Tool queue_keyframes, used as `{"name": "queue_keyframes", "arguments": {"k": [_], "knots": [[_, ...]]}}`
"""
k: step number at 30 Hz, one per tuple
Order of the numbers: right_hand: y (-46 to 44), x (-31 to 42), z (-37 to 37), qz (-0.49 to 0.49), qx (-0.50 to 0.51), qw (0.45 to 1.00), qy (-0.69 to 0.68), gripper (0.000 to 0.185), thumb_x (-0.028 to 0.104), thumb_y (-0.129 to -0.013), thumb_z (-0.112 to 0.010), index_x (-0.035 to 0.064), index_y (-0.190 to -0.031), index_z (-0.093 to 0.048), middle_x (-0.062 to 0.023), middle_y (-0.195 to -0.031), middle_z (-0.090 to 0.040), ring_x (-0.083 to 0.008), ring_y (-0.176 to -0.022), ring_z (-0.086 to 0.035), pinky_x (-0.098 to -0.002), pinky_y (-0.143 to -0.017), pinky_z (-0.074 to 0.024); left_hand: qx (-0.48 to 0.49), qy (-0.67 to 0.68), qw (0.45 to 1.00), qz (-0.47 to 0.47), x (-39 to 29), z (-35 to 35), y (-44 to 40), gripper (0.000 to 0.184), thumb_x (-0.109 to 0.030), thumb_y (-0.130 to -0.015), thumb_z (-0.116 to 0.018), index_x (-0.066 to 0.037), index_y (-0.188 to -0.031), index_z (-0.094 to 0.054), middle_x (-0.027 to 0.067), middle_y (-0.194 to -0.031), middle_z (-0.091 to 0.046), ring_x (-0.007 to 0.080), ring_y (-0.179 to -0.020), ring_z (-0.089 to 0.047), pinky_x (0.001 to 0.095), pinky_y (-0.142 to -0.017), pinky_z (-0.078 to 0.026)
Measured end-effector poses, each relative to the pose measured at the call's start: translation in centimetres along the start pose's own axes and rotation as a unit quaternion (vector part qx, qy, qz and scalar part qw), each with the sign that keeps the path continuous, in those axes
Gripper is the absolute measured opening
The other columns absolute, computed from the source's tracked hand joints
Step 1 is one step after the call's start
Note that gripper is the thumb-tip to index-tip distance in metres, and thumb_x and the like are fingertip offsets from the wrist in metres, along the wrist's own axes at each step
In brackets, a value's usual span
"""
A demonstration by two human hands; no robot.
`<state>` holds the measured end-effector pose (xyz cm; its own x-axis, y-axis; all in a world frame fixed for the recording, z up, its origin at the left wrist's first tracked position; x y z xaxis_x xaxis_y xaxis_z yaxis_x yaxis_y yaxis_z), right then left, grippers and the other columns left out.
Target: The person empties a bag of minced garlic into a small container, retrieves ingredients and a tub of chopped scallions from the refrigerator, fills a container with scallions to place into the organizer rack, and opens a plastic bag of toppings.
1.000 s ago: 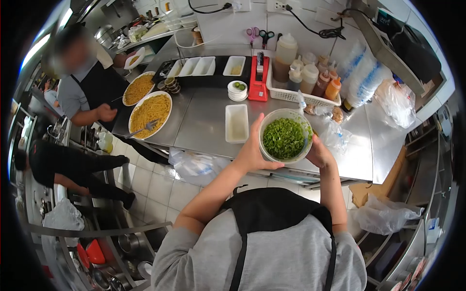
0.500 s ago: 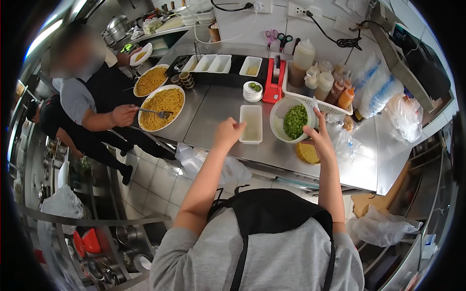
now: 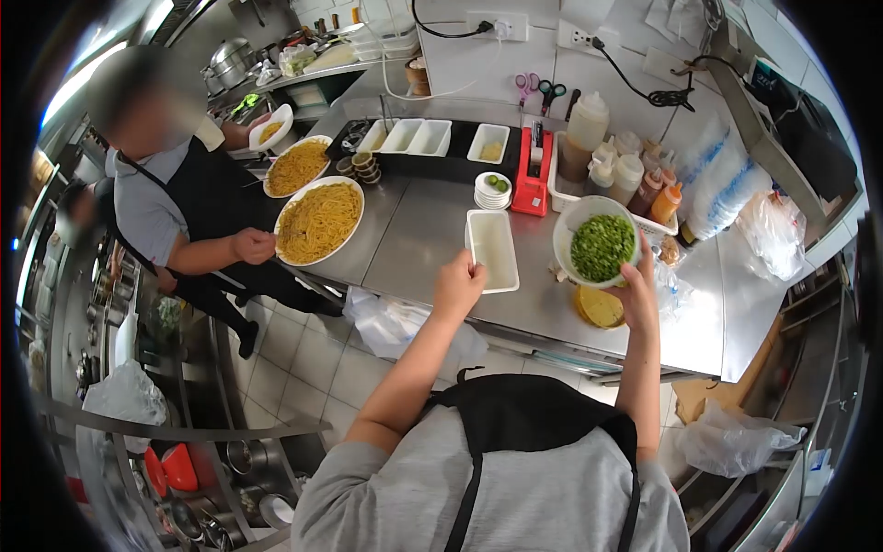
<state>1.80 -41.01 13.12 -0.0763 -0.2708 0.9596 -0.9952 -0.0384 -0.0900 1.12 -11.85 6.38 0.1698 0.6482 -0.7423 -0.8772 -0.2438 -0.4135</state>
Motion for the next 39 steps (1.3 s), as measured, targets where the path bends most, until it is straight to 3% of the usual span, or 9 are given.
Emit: {"name": "queue_keyframes", "arguments": {"k": [3,6,12,16,19,26,31,36,39], "knots": [[1.1,0.4,1.0,0.005,0.006,1.000,-0.015,0.084,0.032,-0.077,-0.061,0.0139,-0.145,-0.016,-0.0151,-0.138,-0.036,-0.0326,-0.119,-0.049,-0.0440,-0.079,-0.0555,0.088,0.151,0.968,0.179,1.4,1.1,-2.6,0.020,-0.013,-0.080,-0.057,-0.002,-0.068,-0.047,0.0108,-0.053,-0.053,0.0206,-0.042,-0.055,0.0341,-0.041,-0.042],[2.3,0.7,1.8,0.043,0.010,0.999,-0.026,0.083,0.039,-0.077,-0.061,0.0137,-0.144,-0.018,-0.0156,-0.139,-0.034,-0.0332,-0.122,-0.046,-0.0499,-0.084,-0.0523,0.103,0.194,0.955,0.198,3.6,2.5,-6.9,0.019,-0.013,-0.082,-0.055,-0.003,-0.068,-0.045,0.0071,-0.055,-0.051,0.0150,-0.041,-0.054,0.0306,-0.037,-0.040],[5.5,1.5,3.1,0.047,-0.050,0.997,-0.036,0.096,0.043,-0.068,-0.068,0.0119,-0.144,-0.019,-0.0141,-0.138,-0.035,-0.0305,-0.125,-0.042,-0.0453,-0.092,-0.0472,-0.018,0.002,0.999,-0.051,9.7,2.2,-21.5,0.019,-0.017,-0.085,-0.055,-0.004,-0.075,-0.046,0.0096,-0.058,-0.053,0.0189,-0.045,-0.055,0.0341,-0.044,-0.044],[8.1,1.3,3.8,0.080,-0.106,0.991,-0.020,0.099,0.045,-0.066,-0.071,0.0080,-0.144,-0.020,-0.0136,-0.139,-0.034,-0.0300,-0.127,-0.039,-0.0429,-0.102,-0.0381,0.061,-0.011,0.998,-0.013,9.7,1.4,-26.8,0.016,-0.017,-0.084,-0.052,-0.002,-0.078,-0.049,0.0112,-0.061,-0.054,0.0201,-0.045,-0.054,0.0345,-0.047,-0.045],[11.0,0.3,5.9,0.068,-0.148,0.986,-0.047,0.102,0.044,-0.065,-0.073,0.0051,-0.143,-0.021,-0.0137,-0.139,-0.033,-0.0289,-0.128,-0.037,-0.0426,-0.105,-0.0338,0.218,0.040,0.973,0.067,6.7,3.9,-26.7,0.017,-0.017,-0.083,-0.051,0.000,-0.079,-0.049,0.0098,-0.063,-0.055,0.0181,-0.045,-0.053,0.0328,-0.046,-0.044],[15.5,-0.5,9.6,0.100,-0.167,0.980,-0.033,0.086,0.040,-0.074,-0.066,0.0105,-0.143,-0.023,-0.0122,-0.142,-0.032,-0.0283,-0.130,-0.036,-0.0453,-0.104,-0.0353,0.319,0.137,0.919,0.187,8.3,8.3,-16.5,0.014,-0.017,-0.085,-0.056,-0.003,-0.085,-0.053,0.0058,-0.069,-0.056,0.0136,-0.048,-0.056,0.0284,-0.043,-0.049],[14.5,-2.4,14.3,0.081,-0.195,0.971,-0.114,0.078,0.040,-0.079,-0.061,0.0093,-0.142,-0.025,-0.0134,-0.143,-0.031,-0.0309,-0.129,-0.036,-0.0490,-0.103,-0.0355,0.459,0.131,0.865,0.154,10.1,5.0,-12.9,0.026,-0.021,-0.085,-0.056,-0.006,-0.107,-0.056,0.0064,-0.086,-0.062,0.0151,-0.068,-0.063,0.0279,-0.049,-0.053],[9.0,-1.2,13.7,0.072,-0.246,0.962,-0.091,0.081,0.040,-0.079,-0.061,0.0042,-0.142,-0.024,-0.0200,-0.141,-0.030,-0.0379,-0.127,-0.036,-0.0578,-0.092,-0.0440,0.429,0.017,0.891,0.147,7.5,2.3,-12.9,0.029,-0.032,-0.086,-0.061,-0.004,-0.093,-0.058,0.0105,-0.079,-0.062,0.0172,-0.059,-0.062,0.0302,-0.046,-0.051],[6.6,-0.3,12.4,0.086,-0.233,0.965,-0.082,0.081,0.040,-0.079,-0.061,0.0042,-0.142,-0.024,-0.0200,-0.141,-0.030,-0.0379,-0.127,-0.036,-0.0580,-0.092,-0.0441,0.255,-0.084,0.960,0.075,6.5,3.9,-17.0,0.037,-0.038,-0.084,-0.062,-0.002,-0.094,-0.059,0.0163,-0.099,-0.061,0.0279,-0.075,-0.064,0.0393,-0.062,-0.052]]}}
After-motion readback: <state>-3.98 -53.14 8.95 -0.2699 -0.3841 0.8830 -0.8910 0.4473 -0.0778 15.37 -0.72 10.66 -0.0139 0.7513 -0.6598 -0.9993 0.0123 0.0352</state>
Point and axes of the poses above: each hand's wrist, its own y-axis away from the middle knuckle, its own z-axis out of the back of the hand, x = y × z, the point moved 1 cm from there along -y, towards the middle knuckle
